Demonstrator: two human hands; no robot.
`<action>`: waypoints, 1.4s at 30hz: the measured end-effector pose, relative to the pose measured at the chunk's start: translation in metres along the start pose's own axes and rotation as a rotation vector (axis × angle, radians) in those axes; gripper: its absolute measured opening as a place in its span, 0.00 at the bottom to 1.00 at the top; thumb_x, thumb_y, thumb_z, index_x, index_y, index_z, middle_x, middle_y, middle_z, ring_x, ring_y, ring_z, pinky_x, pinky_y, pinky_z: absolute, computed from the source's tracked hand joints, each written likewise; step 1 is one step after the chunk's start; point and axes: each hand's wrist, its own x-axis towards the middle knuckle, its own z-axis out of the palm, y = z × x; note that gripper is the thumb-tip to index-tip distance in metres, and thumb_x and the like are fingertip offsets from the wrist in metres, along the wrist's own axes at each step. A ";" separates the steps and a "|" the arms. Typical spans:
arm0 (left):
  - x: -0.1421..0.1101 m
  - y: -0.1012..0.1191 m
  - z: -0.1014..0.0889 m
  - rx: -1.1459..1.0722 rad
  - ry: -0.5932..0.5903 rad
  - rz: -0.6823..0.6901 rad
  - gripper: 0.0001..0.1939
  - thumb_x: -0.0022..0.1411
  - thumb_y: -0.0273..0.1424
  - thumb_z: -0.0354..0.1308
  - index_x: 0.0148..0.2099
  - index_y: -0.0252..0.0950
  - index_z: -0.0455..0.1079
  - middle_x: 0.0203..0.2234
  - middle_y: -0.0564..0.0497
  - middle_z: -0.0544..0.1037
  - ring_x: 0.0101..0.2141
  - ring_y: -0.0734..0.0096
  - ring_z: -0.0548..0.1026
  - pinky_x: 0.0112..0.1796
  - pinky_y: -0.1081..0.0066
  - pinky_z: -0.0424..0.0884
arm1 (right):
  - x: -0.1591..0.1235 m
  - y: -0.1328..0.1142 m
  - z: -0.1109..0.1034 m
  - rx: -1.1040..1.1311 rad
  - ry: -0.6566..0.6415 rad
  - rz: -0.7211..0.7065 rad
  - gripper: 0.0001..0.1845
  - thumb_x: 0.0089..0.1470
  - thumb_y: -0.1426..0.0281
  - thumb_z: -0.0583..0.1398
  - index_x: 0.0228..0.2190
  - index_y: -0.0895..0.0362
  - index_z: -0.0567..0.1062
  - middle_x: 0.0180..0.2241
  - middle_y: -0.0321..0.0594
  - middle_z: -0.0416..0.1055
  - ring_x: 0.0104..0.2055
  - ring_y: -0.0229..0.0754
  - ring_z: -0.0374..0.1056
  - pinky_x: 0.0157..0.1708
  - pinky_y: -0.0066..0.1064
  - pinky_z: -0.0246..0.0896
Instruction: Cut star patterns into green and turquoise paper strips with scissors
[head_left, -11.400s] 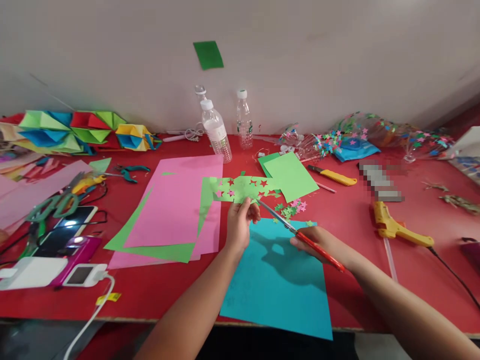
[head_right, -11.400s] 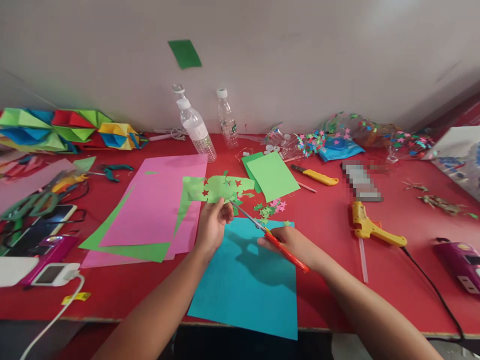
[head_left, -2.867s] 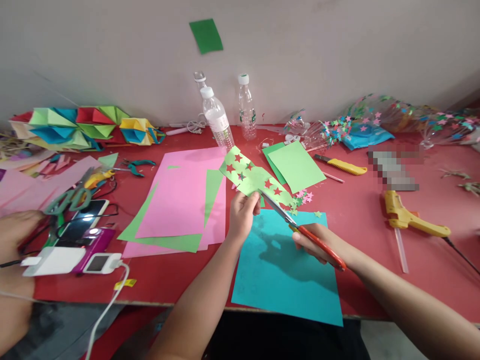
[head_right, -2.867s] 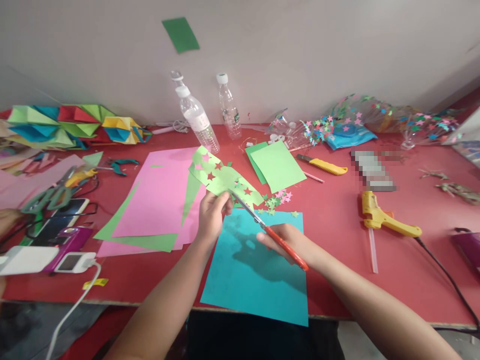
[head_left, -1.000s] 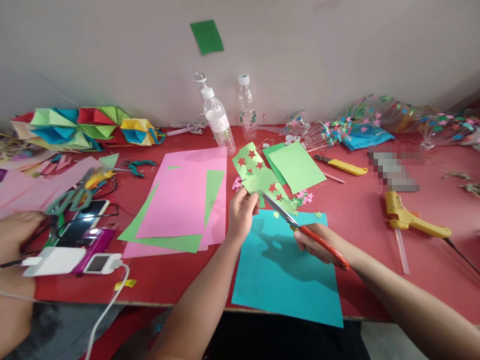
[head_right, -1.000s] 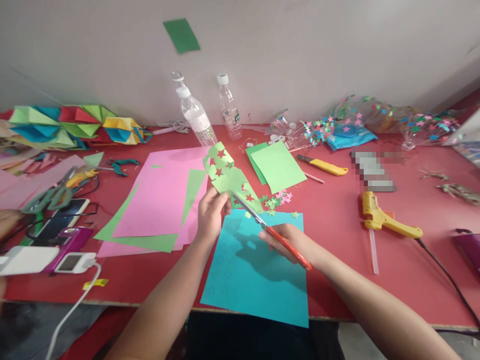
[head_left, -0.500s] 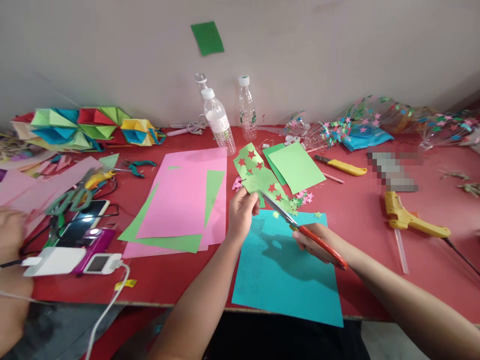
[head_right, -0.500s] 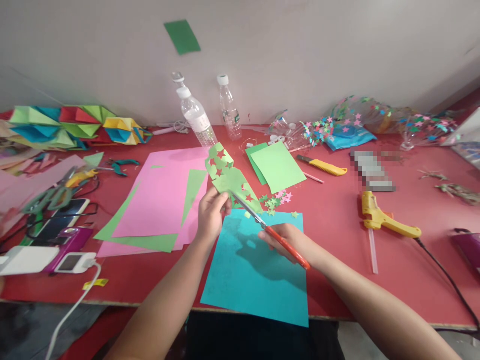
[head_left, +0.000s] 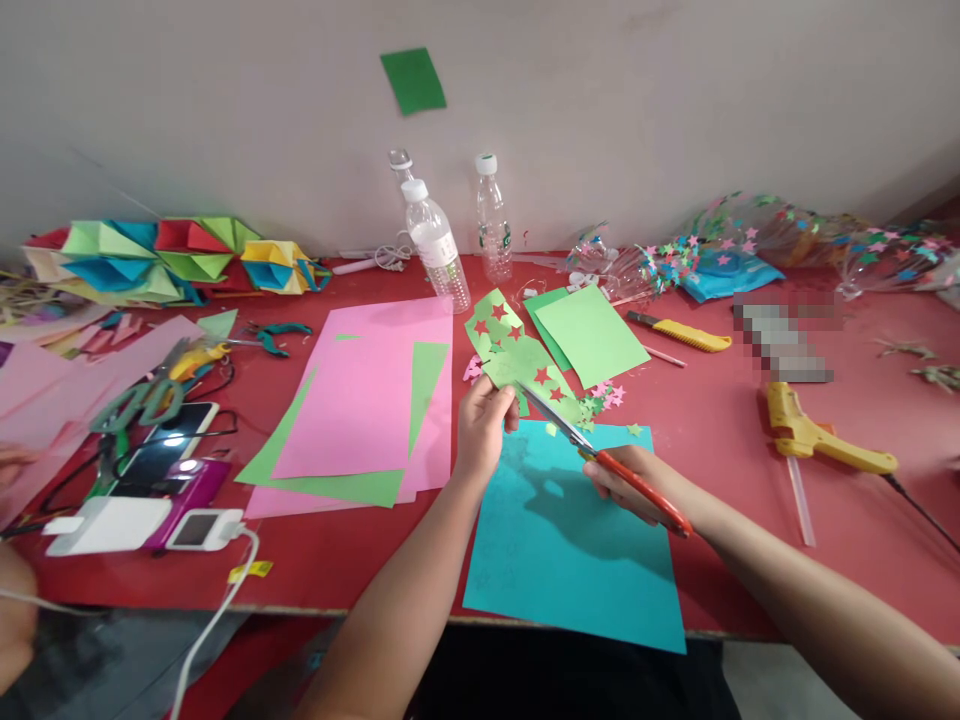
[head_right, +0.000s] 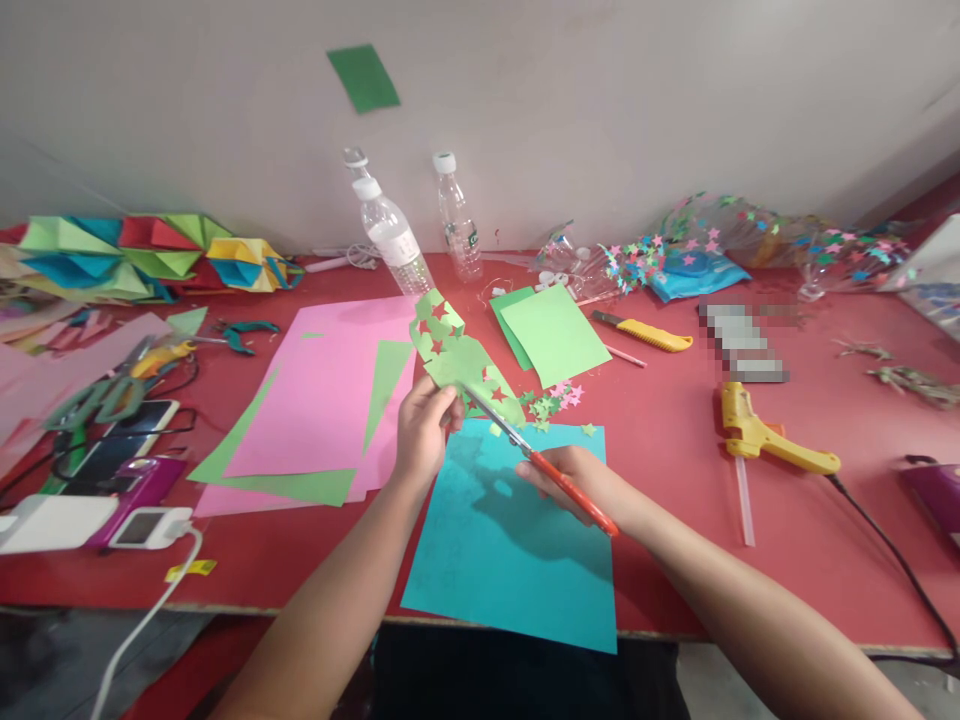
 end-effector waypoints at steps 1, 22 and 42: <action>0.000 0.000 0.000 -0.007 0.000 -0.001 0.11 0.59 0.35 0.57 0.27 0.38 0.63 0.15 0.59 0.65 0.17 0.79 0.62 0.20 0.76 0.58 | 0.001 0.001 0.000 0.002 -0.003 -0.003 0.32 0.51 0.40 0.59 0.21 0.56 0.63 0.14 0.27 0.54 0.13 0.28 0.49 0.12 0.24 0.46; -0.009 -0.002 0.014 -0.174 0.028 -0.149 0.15 0.58 0.36 0.61 0.23 0.35 0.65 0.16 0.56 0.67 0.18 0.81 0.63 0.22 0.75 0.58 | 0.004 0.009 0.010 0.084 -0.004 -0.031 0.36 0.52 0.35 0.52 0.24 0.56 0.67 0.09 0.28 0.57 0.11 0.30 0.51 0.16 0.26 0.49; -0.008 -0.001 0.013 -0.159 0.005 -0.170 0.16 0.56 0.35 0.61 0.20 0.35 0.66 0.15 0.55 0.66 0.17 0.81 0.62 0.21 0.74 0.56 | 0.004 0.004 0.010 0.067 0.052 0.080 0.36 0.47 0.34 0.55 0.23 0.56 0.65 0.11 0.26 0.53 0.10 0.28 0.50 0.11 0.23 0.46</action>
